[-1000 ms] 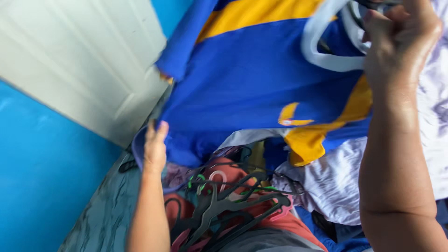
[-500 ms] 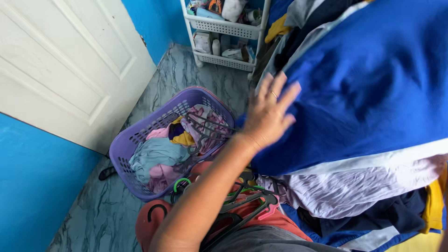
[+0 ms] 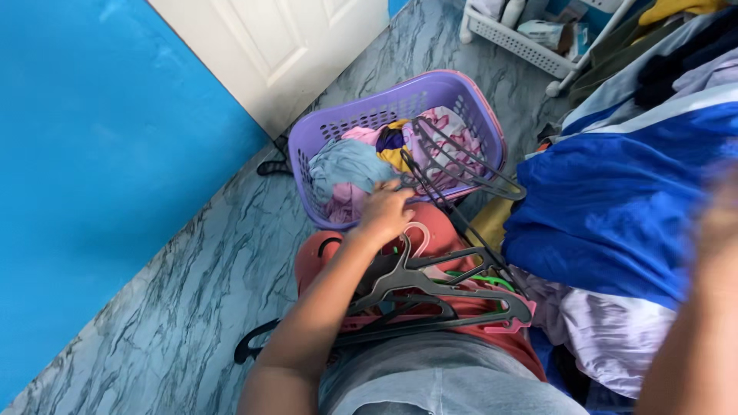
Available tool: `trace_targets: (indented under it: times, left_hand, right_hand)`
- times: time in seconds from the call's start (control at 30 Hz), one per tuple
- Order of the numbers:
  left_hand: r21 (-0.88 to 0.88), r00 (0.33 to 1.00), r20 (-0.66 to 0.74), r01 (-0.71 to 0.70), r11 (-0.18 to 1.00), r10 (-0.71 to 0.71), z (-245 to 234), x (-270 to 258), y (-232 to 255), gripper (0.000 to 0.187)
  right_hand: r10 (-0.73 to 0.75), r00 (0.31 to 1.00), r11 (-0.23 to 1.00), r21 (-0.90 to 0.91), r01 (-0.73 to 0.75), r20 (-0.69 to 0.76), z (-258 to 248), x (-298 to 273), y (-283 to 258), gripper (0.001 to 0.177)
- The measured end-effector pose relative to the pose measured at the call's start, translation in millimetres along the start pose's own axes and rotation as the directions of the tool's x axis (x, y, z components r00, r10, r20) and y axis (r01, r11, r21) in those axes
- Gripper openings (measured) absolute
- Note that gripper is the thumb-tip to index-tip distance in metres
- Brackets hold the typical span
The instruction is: The person sits on the floor and repeatedly picks up clothes from a purple laundry basket, places them on hangers, and sets the hangers on a nearby bed. They handle t-shirts, shorts, and a jersey, using both black and green hangers.
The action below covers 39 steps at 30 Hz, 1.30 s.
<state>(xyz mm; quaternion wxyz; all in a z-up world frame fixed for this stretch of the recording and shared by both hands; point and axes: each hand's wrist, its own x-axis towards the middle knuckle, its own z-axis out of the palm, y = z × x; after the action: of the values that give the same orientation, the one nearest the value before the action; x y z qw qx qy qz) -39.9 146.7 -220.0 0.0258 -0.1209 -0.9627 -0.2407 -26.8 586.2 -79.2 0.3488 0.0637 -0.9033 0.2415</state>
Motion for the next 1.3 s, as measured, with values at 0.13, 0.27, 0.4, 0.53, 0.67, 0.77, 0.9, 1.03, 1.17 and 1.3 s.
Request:
trace_targets:
  times: [0.13,0.27,0.4,0.53,0.67,0.77,0.9,1.03,1.17,1.3]
  left_hand:
    - [-0.253,0.997,0.007,0.077,0.965,-0.078,23.5,-19.7,-30.2,0.035]
    - [-0.358,0.971,-0.138,0.133,0.924,-0.193,18.9,-30.8,-23.3,0.031]
    - [-0.615,0.959,-0.042,0.197,0.763,-0.282,-16.7,-46.2,7.7,0.047]
    - [-0.886,0.993,-0.03,0.029,0.463,-0.118,-43.3,-45.2,67.7,0.109]
    - [-0.978,0.957,0.106,0.052,-0.203,-0.268,-47.0,-35.3,83.7,0.094]
    - [-0.96,0.954,0.037,-0.048,-0.276,-0.296,-37.6,-37.4,61.0,0.086]
    - [-0.971,0.981,0.014,-0.033,-0.239,-0.193,-18.1,-49.3,40.6,0.05]
    - [-0.929,0.97,0.122,0.037,-0.368,-0.209,-28.9,-56.1,34.8,0.016]
    - [-0.937,0.999,0.036,0.024,-0.347,-0.03,-74.6,-59.6,22.4,0.028]
    - [-0.944,0.986,0.001,0.056,-0.324,0.169,-109.4,-51.8,27.6,0.029]
  right_hand:
    - [0.266,0.51,0.926,-0.07,-0.371,0.818,131.7,-53.4,-107.6,0.05]
    - [0.135,0.634,0.989,-0.14,-0.043,0.761,190.4,-81.8,-134.2,0.034]
    - [0.077,0.82,0.995,0.011,-0.101,0.568,153.3,-72.7,-138.5,0.015]
    - [-0.279,0.837,0.958,0.081,0.274,0.471,109.4,-51.8,-197.0,0.026]
    - [-0.538,0.754,0.834,0.366,0.413,0.376,83.5,-49.2,-236.9,0.038]
    - [-0.464,0.84,0.842,0.434,0.32,0.281,84.4,-52.4,-231.8,0.033]
    - [-0.522,0.718,0.775,0.607,0.176,0.459,101.8,-66.5,-218.7,0.029]
    - [-0.452,0.79,0.722,0.69,0.051,0.414,102.8,-71.2,-214.0,0.025]
    - [-0.187,0.958,0.784,0.62,0.013,0.216,94.6,-50.2,-195.7,0.017]
    - [-0.096,0.84,0.781,0.564,-0.269,0.535,107.9,-24.5,-172.9,0.025]
